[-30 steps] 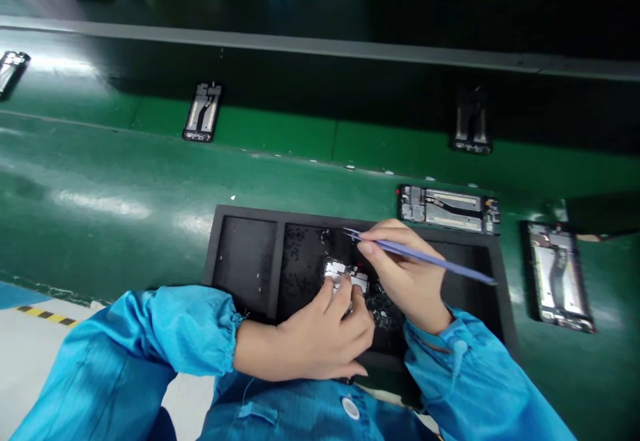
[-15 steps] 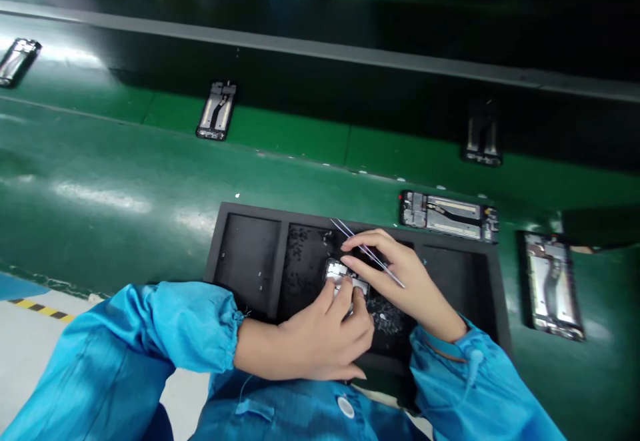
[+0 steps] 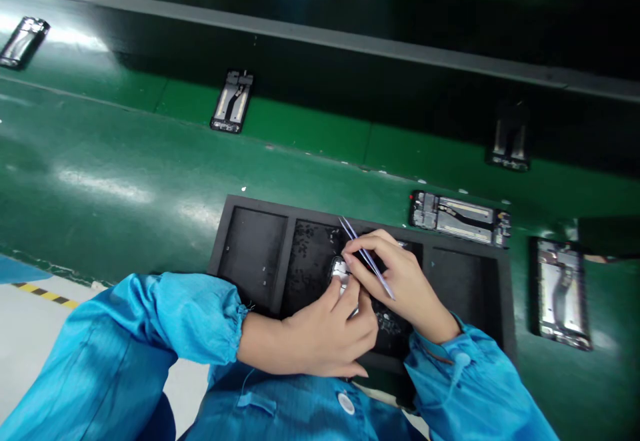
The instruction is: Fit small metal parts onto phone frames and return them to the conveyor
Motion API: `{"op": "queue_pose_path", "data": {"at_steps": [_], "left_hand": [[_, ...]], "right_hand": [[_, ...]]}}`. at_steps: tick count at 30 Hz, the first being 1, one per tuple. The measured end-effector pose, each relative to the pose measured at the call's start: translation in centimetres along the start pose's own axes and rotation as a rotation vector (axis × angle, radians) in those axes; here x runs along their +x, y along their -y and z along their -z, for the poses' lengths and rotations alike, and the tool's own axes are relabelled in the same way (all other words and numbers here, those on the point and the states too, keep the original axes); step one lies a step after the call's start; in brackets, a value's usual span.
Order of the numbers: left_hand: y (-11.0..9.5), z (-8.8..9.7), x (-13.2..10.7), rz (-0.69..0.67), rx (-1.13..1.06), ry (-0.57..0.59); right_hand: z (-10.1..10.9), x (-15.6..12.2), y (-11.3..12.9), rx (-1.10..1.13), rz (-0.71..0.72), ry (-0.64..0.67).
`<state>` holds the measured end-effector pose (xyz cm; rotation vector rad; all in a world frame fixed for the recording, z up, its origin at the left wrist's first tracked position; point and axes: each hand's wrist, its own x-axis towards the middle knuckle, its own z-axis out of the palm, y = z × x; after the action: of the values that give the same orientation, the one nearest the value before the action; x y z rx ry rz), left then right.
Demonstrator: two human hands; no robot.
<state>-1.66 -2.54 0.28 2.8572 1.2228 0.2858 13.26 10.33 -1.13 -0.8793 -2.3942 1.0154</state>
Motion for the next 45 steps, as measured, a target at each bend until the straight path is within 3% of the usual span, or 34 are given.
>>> {"op": "queue_pose_path", "data": {"at_steps": [6, 8, 11, 14, 18, 25, 38, 42, 45], "left_hand": [[-0.4, 0.8, -0.4, 0.043, 0.001, -0.022], [-0.8, 1.2, -0.8, 0.011, -0.012, -0.061], [-1.4, 1.5, -1.5, -0.09, 0.005, -0.089], [-1.7, 1.4, -2.0, -0.131, 0.014, -0.083], [-1.5, 1.1, -2.0, -0.158, 0.035, -0.092], [-1.4, 1.0, -1.6, -0.155, 0.07, -0.111], [-1.5, 0.8, -1.5, -0.158, 0.071, -0.131], [-1.0, 1.0, -1.5, -0.178, 0.032, -0.123], [-0.3, 2.0, -1.1, -0.182, -0.07, -0.226]], "right_hand": [[-0.5, -0.5, 1.6, 0.404, -0.242, -0.273], [-0.8, -0.2, 2.2, 0.462, -0.221, -0.21], [-1.4, 0.3, 2.8, 0.31, -0.1, -0.054], [-1.6, 0.6, 3.0, 0.169, 0.011, -0.014], [-1.3, 0.6, 3.1, 0.209, 0.098, 0.063], [-1.9, 0.9, 3.4, 0.239, 0.164, 0.057], [-2.4, 1.0, 3.2, 0.194, 0.142, 0.062], [-2.0, 0.6, 3.2, 0.227, -0.027, -0.055], [-1.6, 0.1, 2.9, 0.356, -0.257, -0.342]]}}
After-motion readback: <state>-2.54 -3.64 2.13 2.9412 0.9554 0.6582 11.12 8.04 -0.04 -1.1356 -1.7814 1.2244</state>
